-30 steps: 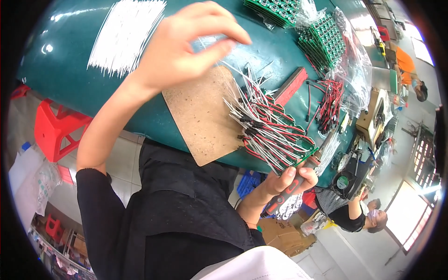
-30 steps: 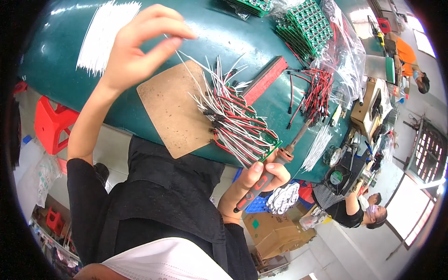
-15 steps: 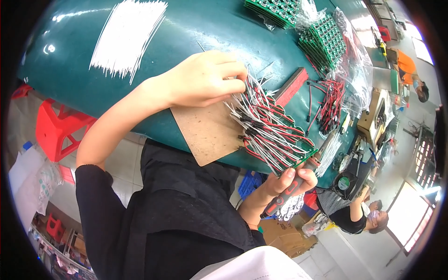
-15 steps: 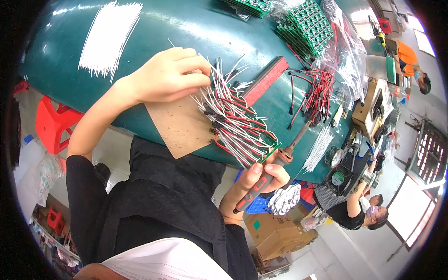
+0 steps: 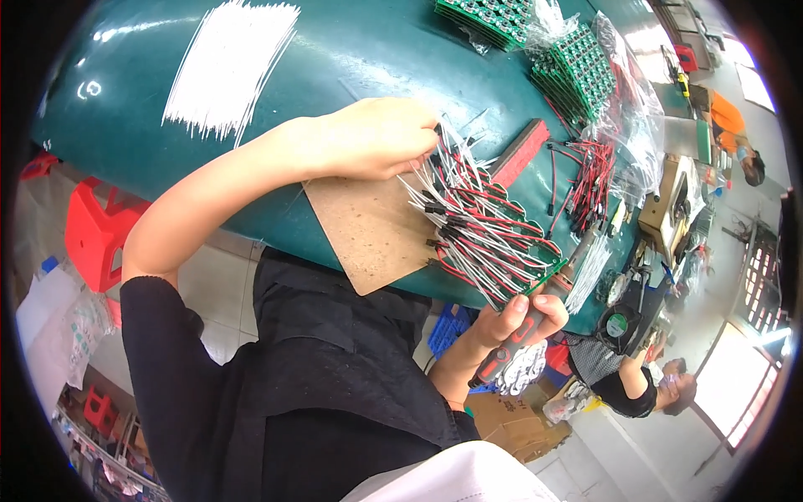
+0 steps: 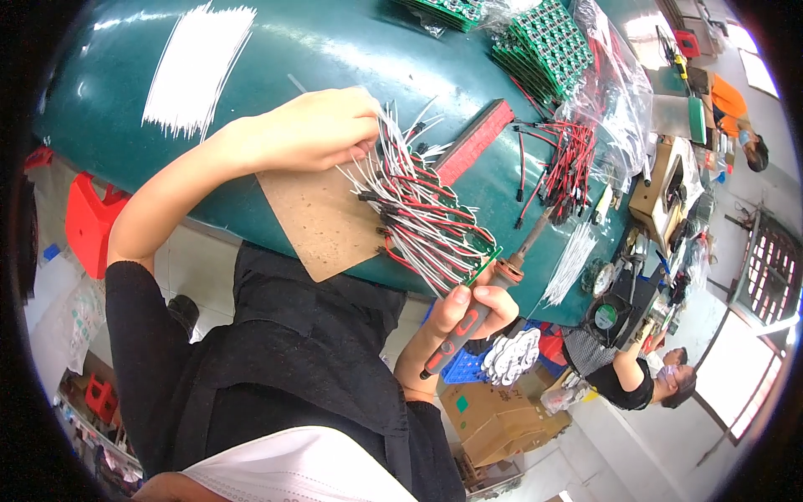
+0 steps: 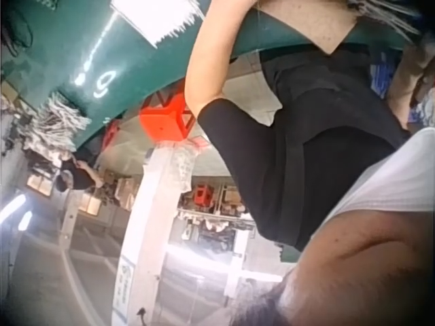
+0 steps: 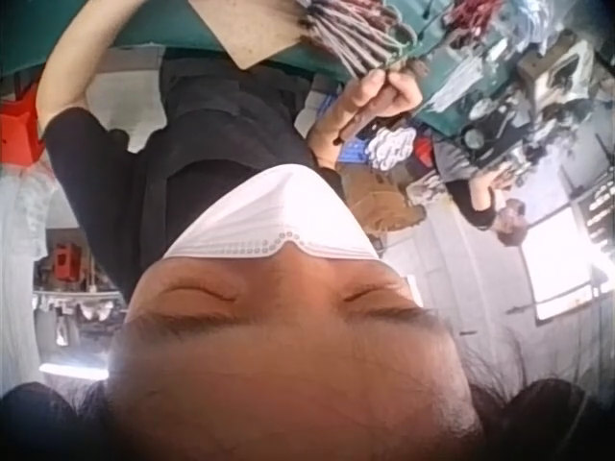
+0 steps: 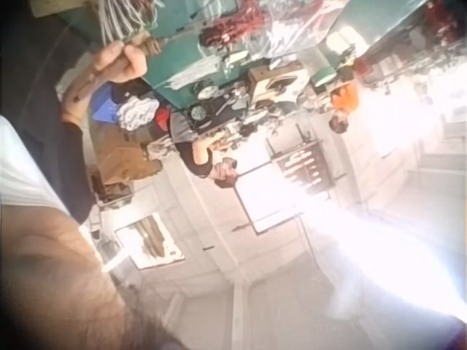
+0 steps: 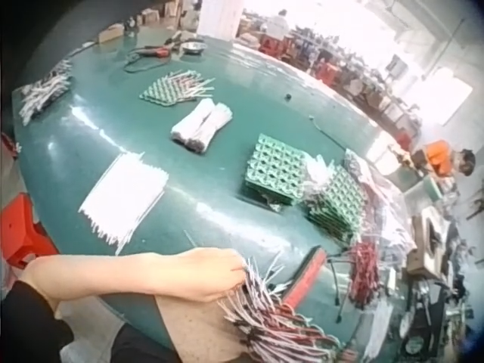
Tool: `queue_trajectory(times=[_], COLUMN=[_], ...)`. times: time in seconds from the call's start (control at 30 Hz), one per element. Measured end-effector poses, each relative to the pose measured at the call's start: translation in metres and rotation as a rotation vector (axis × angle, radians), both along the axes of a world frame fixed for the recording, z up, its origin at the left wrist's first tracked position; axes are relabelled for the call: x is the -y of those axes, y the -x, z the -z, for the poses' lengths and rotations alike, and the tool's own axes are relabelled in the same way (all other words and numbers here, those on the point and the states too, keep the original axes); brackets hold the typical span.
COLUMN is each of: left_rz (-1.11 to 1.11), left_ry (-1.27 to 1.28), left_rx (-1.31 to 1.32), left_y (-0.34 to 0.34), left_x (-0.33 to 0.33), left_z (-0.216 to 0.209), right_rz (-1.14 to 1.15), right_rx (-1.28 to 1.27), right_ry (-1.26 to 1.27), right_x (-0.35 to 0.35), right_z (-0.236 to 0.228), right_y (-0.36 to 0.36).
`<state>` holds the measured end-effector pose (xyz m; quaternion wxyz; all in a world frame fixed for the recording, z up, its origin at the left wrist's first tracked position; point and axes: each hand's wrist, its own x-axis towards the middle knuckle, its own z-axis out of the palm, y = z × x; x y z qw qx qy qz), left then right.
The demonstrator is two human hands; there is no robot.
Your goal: Soldering and connecting electrical wires to a multi-unit PCB panel at a factory workbench.
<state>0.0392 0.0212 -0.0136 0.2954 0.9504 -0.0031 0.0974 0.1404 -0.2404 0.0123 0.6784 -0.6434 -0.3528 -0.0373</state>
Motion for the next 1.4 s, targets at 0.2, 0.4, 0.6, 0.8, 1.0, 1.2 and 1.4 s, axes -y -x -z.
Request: queue_trajectory(times=[0.2, 0.4, 0.6, 0.8, 1.0, 1.2, 1.4], left_rz=[-0.228, -0.429, -0.374, -0.41, -0.418, -0.436, -0.423], left_ry=[-0.39, 0.037, 0.268, 0.228, 0.267, 0.242, 0.236], left_rx=[0.074, 0.453, 0.565, 0.572, 0.579, 0.568, 0.551], left_y=[0.037, 0.036, 0.002, -0.005, -0.01, -0.011, -0.011], left_x=[-0.03, 0.028, 0.072, 0.075, 0.078, 0.079, 0.079], left_z=[-0.011, -0.06, -0.036, -0.033, -0.032, -0.034, -0.034], right_rz=[-0.064, -0.025, 0.066, 0.098, 0.102, 0.083, 0.089], right_rx=[0.025, -0.008, 0.055, 0.042, 0.007, 0.0, -0.008], right_ry=[0.024, 0.02, 0.044, 0.033, 0.053, 0.04, 0.026], right_x=[0.011, -0.003, -0.009, -0.009, -0.013, -0.011, -0.01], right_z=[0.006, -0.005, -0.005, -0.004, -0.009, -0.009, -0.01], right_y=[-0.005, 0.005, 0.008, 0.009, 0.013, 0.011, 0.012])
